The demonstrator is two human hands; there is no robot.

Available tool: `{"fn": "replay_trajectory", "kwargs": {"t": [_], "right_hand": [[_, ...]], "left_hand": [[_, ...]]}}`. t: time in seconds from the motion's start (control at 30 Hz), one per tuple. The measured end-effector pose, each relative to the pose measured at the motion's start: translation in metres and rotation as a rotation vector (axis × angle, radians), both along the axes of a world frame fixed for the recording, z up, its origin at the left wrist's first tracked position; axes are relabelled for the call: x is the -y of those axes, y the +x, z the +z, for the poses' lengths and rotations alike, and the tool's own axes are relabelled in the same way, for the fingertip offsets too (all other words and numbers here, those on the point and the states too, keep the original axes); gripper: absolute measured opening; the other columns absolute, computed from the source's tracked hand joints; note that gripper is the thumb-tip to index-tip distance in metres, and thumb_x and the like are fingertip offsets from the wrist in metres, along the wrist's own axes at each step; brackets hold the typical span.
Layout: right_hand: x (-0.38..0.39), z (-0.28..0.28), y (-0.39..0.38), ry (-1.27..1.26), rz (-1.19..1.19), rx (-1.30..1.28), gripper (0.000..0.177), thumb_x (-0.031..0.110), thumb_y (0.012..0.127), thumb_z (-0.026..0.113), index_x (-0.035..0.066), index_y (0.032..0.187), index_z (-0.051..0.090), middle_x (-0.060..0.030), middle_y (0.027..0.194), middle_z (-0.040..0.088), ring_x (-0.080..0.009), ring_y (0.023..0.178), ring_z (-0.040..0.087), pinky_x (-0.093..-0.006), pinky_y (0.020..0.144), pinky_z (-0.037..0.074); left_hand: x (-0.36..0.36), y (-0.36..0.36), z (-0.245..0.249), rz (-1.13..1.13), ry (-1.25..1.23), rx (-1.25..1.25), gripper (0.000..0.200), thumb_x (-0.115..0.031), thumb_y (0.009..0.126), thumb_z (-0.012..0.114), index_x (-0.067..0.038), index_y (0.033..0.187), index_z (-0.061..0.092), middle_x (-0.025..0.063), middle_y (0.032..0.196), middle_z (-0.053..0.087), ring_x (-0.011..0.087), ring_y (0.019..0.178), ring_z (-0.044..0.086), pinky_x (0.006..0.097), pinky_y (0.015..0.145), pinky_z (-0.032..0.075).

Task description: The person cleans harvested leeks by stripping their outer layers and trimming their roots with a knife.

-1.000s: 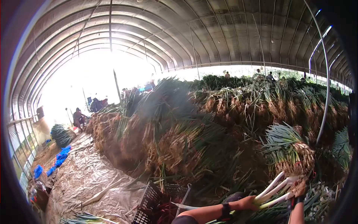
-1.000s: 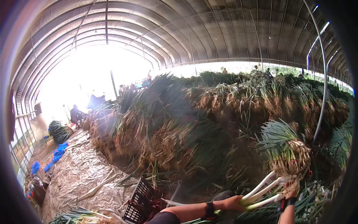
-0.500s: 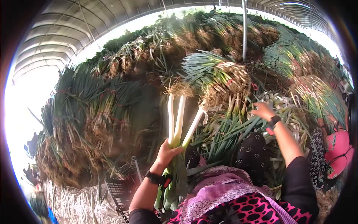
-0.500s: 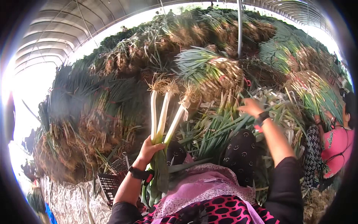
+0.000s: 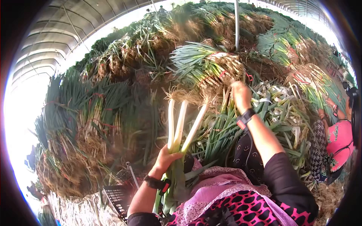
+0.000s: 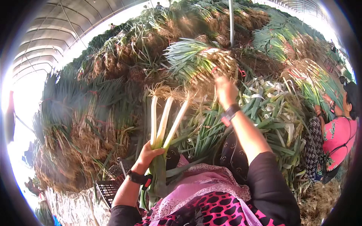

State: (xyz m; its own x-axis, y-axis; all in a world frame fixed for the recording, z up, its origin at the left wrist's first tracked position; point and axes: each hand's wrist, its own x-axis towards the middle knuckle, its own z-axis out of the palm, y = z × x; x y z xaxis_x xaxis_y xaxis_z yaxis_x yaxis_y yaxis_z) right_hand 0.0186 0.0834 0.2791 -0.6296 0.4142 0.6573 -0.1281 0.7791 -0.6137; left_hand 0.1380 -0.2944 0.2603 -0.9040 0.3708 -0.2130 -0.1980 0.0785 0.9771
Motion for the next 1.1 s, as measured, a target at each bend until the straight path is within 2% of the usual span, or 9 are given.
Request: {"fn": "replay_trajectory", "kwargs": {"t": [0.07,0.2,0.33,0.47,0.53,0.67,0.93,1.03,1.1], "right_hand": [[-0.051,-0.002,-0.004,0.165,-0.005,0.160,0.041,0.035,0.087,0.060,0.016,0.123,0.056,-0.0111,0.077,0.067,-0.0285,0.065,0.064,-0.0411,0.062,0.049],[-0.013,-0.015,0.004,-0.001,0.731,0.858,0.100,0.046,0.074,0.073,-0.002,0.143,0.018,-0.0300,0.129,0.047,-0.0282,0.122,0.048,-0.0382,0.094,0.045],[0.081,0.061,0.027,-0.534,1.261,0.700,0.087,0.051,0.083,0.062,0.001,0.142,0.022,-0.0259,0.140,0.035,-0.0321,0.127,0.040,-0.0434,0.104,0.035],[0.131,0.121,-0.013,-1.323,1.604,0.151,0.071,0.039,0.081,0.069,-0.004,0.128,0.039,-0.0137,0.116,0.056,-0.0214,0.107,0.055,-0.0429,0.086,0.048],[0.139,0.157,-0.018,-1.322,1.589,0.072,0.052,0.035,0.082,0.069,0.000,0.116,0.050,-0.0102,0.099,0.061,-0.0191,0.091,0.060,-0.0395,0.078,0.051],[0.139,0.192,-0.023,-1.078,1.497,0.014,0.043,0.028,0.080,0.072,0.005,0.112,0.055,-0.0043,0.083,0.059,-0.0163,0.075,0.060,-0.0324,0.071,0.052],[0.156,0.181,-0.028,-0.867,1.461,0.065,0.047,0.023,0.083,0.069,0.000,0.120,0.050,-0.0136,0.107,0.063,-0.0205,0.098,0.061,-0.0339,0.085,0.050],[0.160,0.178,-0.020,-0.894,1.497,0.215,0.046,0.023,0.084,0.068,0.000,0.119,0.050,-0.0130,0.105,0.063,-0.0209,0.098,0.061,-0.0341,0.083,0.051],[0.163,0.174,-0.015,-0.862,1.493,0.208,0.044,0.023,0.083,0.068,0.000,0.118,0.051,-0.0127,0.105,0.063,-0.0209,0.098,0.061,-0.0341,0.083,0.051]], "left_hand": [[0.009,-0.009,0.001,0.002,0.007,0.015,0.037,-0.007,0.074,0.073,0.000,0.106,0.055,0.0022,0.087,0.061,0.0111,0.076,0.058,0.0259,0.069,0.049],[0.006,-0.038,0.021,0.015,-0.174,-0.178,0.041,-0.012,0.072,0.076,0.001,0.105,0.056,0.0031,0.088,0.062,0.0101,0.078,0.058,0.0258,0.070,0.049],[-0.006,-0.075,0.061,-0.019,-0.268,-0.392,0.045,-0.012,0.071,0.076,0.001,0.109,0.055,0.0041,0.093,0.062,0.0098,0.084,0.056,0.0269,0.075,0.048],[-0.024,-0.094,0.136,-0.136,-0.356,-0.673,0.046,-0.009,0.079,0.069,0.000,0.120,0.050,0.0016,0.099,0.060,0.0081,0.088,0.054,0.0268,0.080,0.047],[-0.021,-0.105,0.169,-0.156,-0.391,-0.399,0.034,-0.018,0.090,0.058,-0.001,0.119,0.051,0.0007,0.098,0.060,0.0062,0.087,0.053,0.0243,0.077,0.047],[-0.013,-0.132,0.186,-0.126,-0.250,-0.448,0.029,-0.025,0.096,0.047,-0.004,0.114,0.053,0.0047,0.092,0.062,0.0126,0.085,0.059,0.0285,0.074,0.049],[-0.031,-0.143,0.145,-0.181,-0.086,-0.543,0.031,-0.030,0.096,0.047,-0.005,0.115,0.052,-0.0004,0.081,0.056,0.0096,0.073,0.053,0.0242,0.067,0.044],[-0.043,-0.127,0.151,-0.290,-0.068,-0.530,0.053,-0.045,0.090,0.056,-0.003,0.123,0.048,0.0072,0.110,0.057,0.0155,0.103,0.052,0.0312,0.087,0.041],[-0.042,-0.133,0.144,-0.297,-0.209,-0.715,0.056,-0.045,0.090,0.057,-0.003,0.124,0.046,0.0047,0.109,0.056,0.0129,0.100,0.052,0.0297,0.085,0.043]]}}
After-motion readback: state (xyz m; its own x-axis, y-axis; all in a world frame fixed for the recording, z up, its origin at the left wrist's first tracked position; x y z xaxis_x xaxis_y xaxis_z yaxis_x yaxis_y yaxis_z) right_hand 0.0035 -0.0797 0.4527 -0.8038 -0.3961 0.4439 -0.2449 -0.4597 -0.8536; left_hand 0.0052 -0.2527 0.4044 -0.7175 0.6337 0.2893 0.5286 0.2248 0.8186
